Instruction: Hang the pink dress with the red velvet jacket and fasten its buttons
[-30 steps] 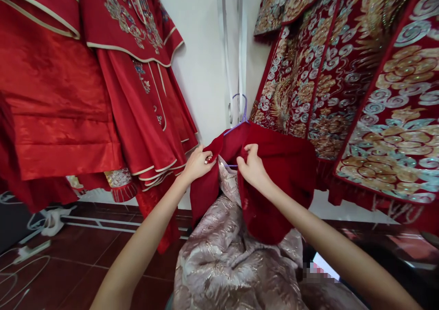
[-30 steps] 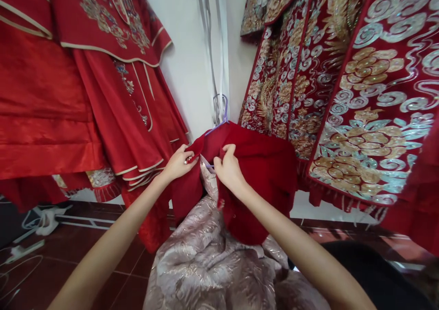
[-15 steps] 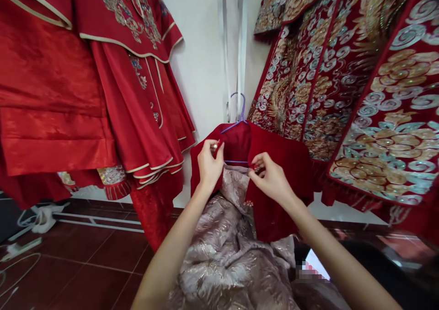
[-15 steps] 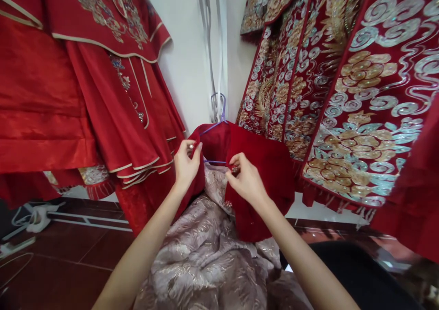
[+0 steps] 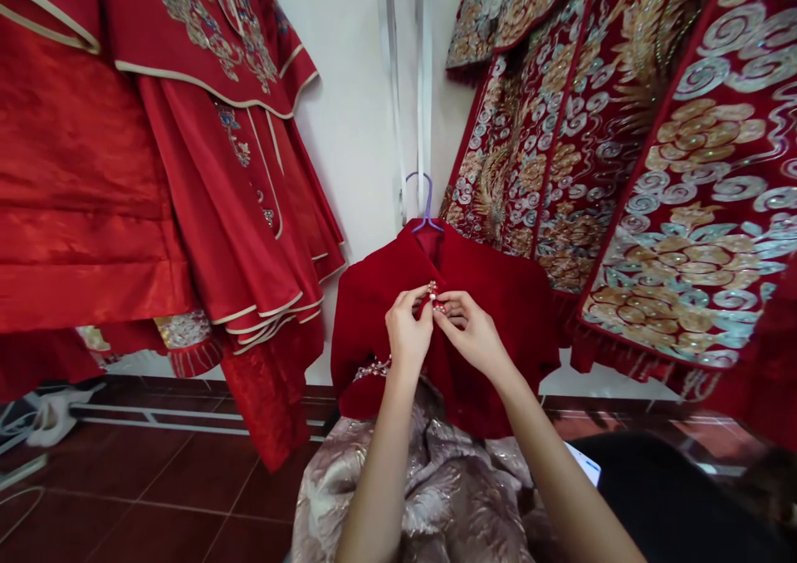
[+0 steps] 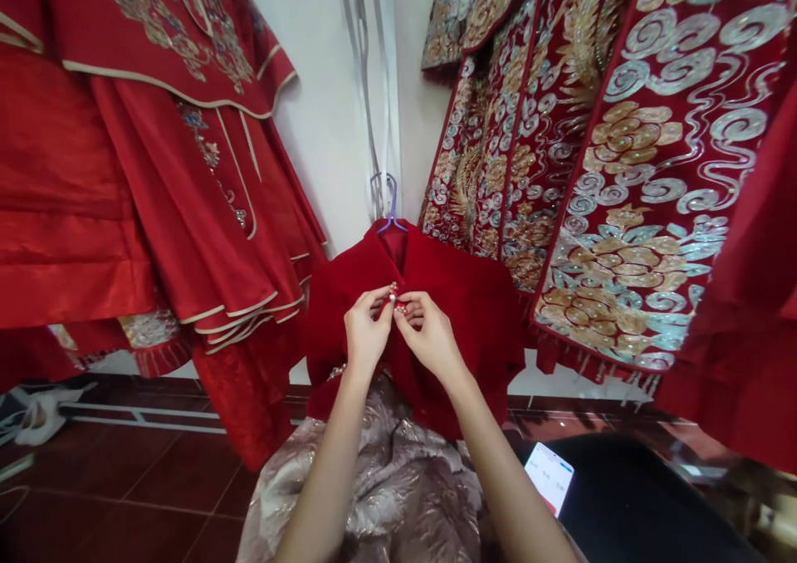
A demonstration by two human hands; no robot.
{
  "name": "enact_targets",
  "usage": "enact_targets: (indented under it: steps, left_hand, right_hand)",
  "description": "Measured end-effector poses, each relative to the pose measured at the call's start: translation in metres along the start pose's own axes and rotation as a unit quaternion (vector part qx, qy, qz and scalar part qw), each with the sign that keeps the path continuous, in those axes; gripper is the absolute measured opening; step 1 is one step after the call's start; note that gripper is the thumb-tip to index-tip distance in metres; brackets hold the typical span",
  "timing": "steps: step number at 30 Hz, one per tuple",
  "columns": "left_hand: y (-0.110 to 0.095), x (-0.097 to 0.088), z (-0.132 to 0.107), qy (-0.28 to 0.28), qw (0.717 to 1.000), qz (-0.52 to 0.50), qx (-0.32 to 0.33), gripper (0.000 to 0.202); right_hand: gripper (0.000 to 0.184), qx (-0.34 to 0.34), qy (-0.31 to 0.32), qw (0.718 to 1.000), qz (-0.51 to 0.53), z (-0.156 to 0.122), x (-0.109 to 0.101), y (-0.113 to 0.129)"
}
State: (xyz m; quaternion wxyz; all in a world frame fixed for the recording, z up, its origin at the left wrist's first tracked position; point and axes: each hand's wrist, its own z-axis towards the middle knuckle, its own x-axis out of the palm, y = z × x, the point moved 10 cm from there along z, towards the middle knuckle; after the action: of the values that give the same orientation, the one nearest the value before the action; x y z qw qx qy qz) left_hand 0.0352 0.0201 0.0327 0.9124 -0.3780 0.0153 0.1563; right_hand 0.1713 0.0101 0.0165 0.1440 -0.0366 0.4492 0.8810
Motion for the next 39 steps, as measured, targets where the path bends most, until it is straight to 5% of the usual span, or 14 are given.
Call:
enact_targets:
  steps: [3,8,23,39]
  left_hand:
    - [-0.002,-0.002,0.0,0.018,0.999,-0.033,-0.015,0.021]
    - [-0.003,-0.021,-0.004,-0.037,0.999,-0.025,-0.023,0.014]
    - [-0.016,-0.002,-0.004,0.094,0.993,0.042,0.053,0.015]
    - [-0.042,0.005,0.012,0.205,0.949,0.201,0.133,0.014]
  right_hand:
    - [0.029,0.01,-0.003,1.0,0.005,0.002,-0.004,-0.005]
    - [0.03,0.012,-0.015,0.999,0.043,-0.001,-0.026,0.002]
    - [0.022,-0.092,-0.052,0.993,-0.062,-0.002,-0.02,0.044]
    - [0.024,-0.047,0.008,0.999,-0.026,0.01,-0.019,0.023]
